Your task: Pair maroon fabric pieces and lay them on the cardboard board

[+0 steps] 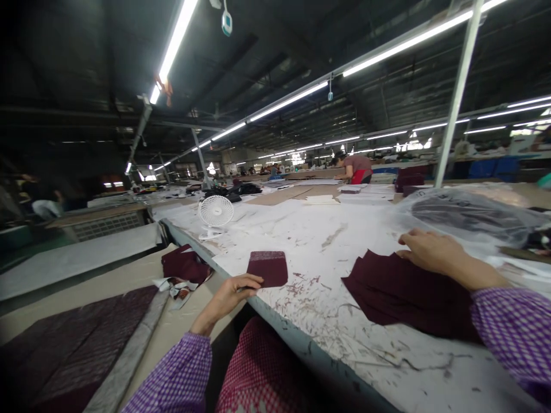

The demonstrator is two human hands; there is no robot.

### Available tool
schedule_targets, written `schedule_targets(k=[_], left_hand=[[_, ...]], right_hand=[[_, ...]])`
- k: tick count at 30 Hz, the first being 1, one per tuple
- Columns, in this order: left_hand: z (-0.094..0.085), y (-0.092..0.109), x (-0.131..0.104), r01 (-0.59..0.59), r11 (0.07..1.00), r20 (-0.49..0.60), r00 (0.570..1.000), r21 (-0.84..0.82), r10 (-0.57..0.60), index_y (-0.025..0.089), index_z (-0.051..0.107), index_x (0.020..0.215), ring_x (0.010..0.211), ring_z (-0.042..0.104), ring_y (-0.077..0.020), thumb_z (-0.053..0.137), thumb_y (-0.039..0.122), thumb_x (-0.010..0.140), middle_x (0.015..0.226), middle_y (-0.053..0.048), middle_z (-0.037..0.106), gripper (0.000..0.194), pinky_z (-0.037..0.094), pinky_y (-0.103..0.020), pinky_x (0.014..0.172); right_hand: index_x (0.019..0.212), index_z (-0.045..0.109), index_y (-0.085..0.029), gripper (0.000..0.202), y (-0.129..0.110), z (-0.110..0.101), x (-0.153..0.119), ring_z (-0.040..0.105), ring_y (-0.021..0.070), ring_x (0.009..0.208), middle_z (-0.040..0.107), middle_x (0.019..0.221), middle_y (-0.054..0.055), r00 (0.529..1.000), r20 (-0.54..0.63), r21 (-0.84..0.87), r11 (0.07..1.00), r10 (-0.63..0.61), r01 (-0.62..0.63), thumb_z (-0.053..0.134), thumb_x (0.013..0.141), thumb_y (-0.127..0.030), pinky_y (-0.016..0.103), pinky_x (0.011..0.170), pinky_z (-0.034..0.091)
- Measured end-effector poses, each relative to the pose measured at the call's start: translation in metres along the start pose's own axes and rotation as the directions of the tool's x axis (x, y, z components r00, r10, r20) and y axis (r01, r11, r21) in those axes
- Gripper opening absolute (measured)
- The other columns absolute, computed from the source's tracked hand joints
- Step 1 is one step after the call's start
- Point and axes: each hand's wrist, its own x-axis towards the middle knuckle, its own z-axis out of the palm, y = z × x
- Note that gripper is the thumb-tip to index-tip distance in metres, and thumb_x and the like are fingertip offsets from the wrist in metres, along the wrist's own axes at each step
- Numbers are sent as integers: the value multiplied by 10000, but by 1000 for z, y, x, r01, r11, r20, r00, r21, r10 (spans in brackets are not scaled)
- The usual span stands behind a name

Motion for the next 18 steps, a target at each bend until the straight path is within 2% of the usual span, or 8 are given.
schedule_targets(k=[2, 4, 7, 9, 11, 13, 15, 18], left_hand=[[-1, -3, 1, 14, 999, 2, 1000, -39, -13, 172, 728, 795, 976, 627, -211, 645, 210, 755, 1053, -95, 687, 100, 474, -341, 891], [-1, -4, 1, 25, 997, -5, 1000, -76, -26, 171, 732, 778, 971, 624, -216, 662, 224, 742, 1047, -100, 686, 95, 470, -334, 881], [2, -2, -1, 28, 987, -37, 999, -156, -35, 179, 736, 786, 973, 617, -219, 680, 239, 725, 1034, -96, 687, 102, 452, -343, 900], [4, -1, 0, 34, 967, -102, 993, -253, -62, 178, 736, 810, 978, 614, -220, 692, 252, 712, 1030, -94, 688, 130, 444, -345, 911], [5, -2, 2, 41, 929, -228, 965, -367, -132, 168, 729, 855, 950, 620, -211, 700, 276, 706, 1005, -92, 694, 186, 447, -342, 906], [4, -6, 4, 23, 894, -382, 899, -448, -215, 153, 718, 880, 877, 630, -193, 698, 308, 706, 940, -85, 703, 235, 469, -335, 864], [1, -11, 6, 1, 885, -489, 834, -465, -258, 138, 709, 873, 806, 630, -179, 691, 335, 704, 861, -76, 700, 260, 493, -321, 797], [-5, -20, 4, 6, 899, -544, 794, -438, -270, 128, 702, 852, 746, 622, -169, 679, 353, 700, 791, -68, 688, 273, 505, -295, 705]], right_hand=[[837, 635, -196, 263, -24, 0, 9, 622, 359, 762, 647, 942, 199, 1000, 7, -26, 1000, -3, 3, 527, 727, -409, 507, 687, 464], [932, 642, -218, 282, -73, -1, 19, 627, 328, 866, 668, 976, 146, 987, 113, 85, 991, -109, 100, 479, 786, -397, 465, 785, 472], [990, 645, -186, 307, -165, 7, 33, 618, 259, 930, 670, 1023, 119, 904, 224, 268, 915, -363, 301, 421, 855, -346, 389, 829, 470], [1003, 645, -160, 285, -220, 22, 41, 611, 232, 933, 664, 1030, 111, 833, 221, 328, 843, -507, 426, 428, 861, -277, 365, 849, 457], [1027, 640, -143, 265, -263, 44, 48, 595, 221, 963, 648, 1048, 113, 776, 191, 330, 783, -602, 527, 458, 850, -222, 346, 871, 441], [1054, 629, -134, 278, -293, 66, 53, 586, 244, 958, 630, 1055, 124, 771, 176, 247, 786, -612, 567, 512, 837, -262, 365, 850, 444], [1038, 627, -136, 299, -315, 85, 55, 577, 274, 943, 617, 1044, 130, 804, 160, 144, 819, -573, 556, 545, 824, -327, 383, 801, 451], [976, 635, -159, 237, -337, 102, 52, 560, 284, 947, 613, 997, 117, 856, 111, 62, 863, -505, 501, 490, 850, -298, 357, 737, 441]])
